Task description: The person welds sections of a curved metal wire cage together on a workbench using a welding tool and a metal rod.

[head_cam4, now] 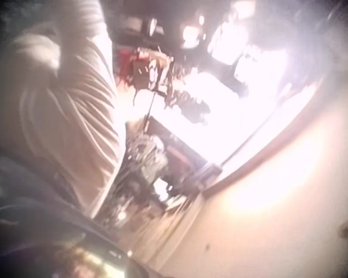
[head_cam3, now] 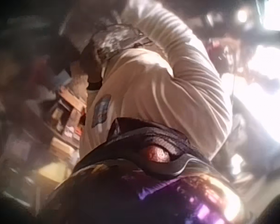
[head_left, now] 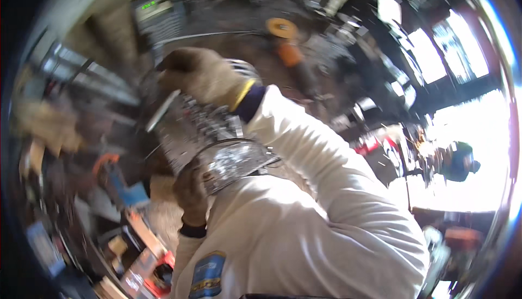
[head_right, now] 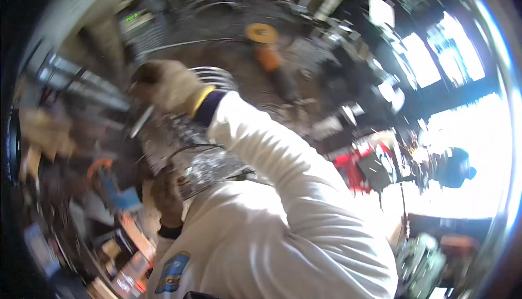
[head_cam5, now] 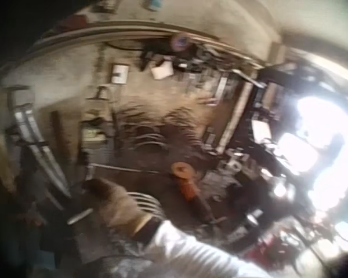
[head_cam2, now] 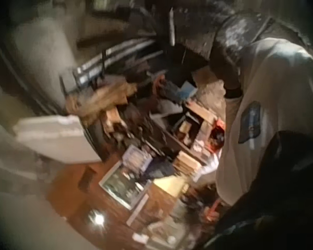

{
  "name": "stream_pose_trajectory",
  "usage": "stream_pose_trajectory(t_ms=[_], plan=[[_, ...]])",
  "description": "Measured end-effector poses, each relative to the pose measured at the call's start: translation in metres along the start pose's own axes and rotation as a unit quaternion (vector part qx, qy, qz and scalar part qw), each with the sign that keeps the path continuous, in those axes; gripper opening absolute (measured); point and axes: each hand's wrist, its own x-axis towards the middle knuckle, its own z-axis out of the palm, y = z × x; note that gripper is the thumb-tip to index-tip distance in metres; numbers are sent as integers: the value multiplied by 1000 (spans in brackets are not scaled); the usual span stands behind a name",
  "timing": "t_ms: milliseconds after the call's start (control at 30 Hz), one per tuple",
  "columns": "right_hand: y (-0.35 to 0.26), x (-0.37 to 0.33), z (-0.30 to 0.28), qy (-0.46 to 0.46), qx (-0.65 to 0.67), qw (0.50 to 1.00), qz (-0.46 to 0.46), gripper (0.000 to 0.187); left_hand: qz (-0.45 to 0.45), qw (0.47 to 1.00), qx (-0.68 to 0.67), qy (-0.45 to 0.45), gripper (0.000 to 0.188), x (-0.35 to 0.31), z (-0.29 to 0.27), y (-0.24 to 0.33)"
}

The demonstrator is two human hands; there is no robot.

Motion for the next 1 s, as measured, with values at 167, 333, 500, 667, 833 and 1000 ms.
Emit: stream_pose_trajectory(t_ms=[167,333,500,667,833,1000], plan=[[5,-83,-57,199,-5,980,-19,26,17,992,107,-65,21,-1,-7,-13],[72,-212,-127,519,53,851,67,22,116,986,112,-29,20,-6,3,-31],[163,-340,-194,753,105,648,46,19,12,996,64,55,23,-8,1,-40],[207,-409,-276,787,-15,597,155,50,-71,996,-12,52,24,-5,2,-35],[224,-400,-321,727,-159,576,338,58,51,986,137,78,26,-6,-13,-74],[186,-369,-312,770,-173,525,319,49,54,983,171,44,25,-8,-20,-71]])
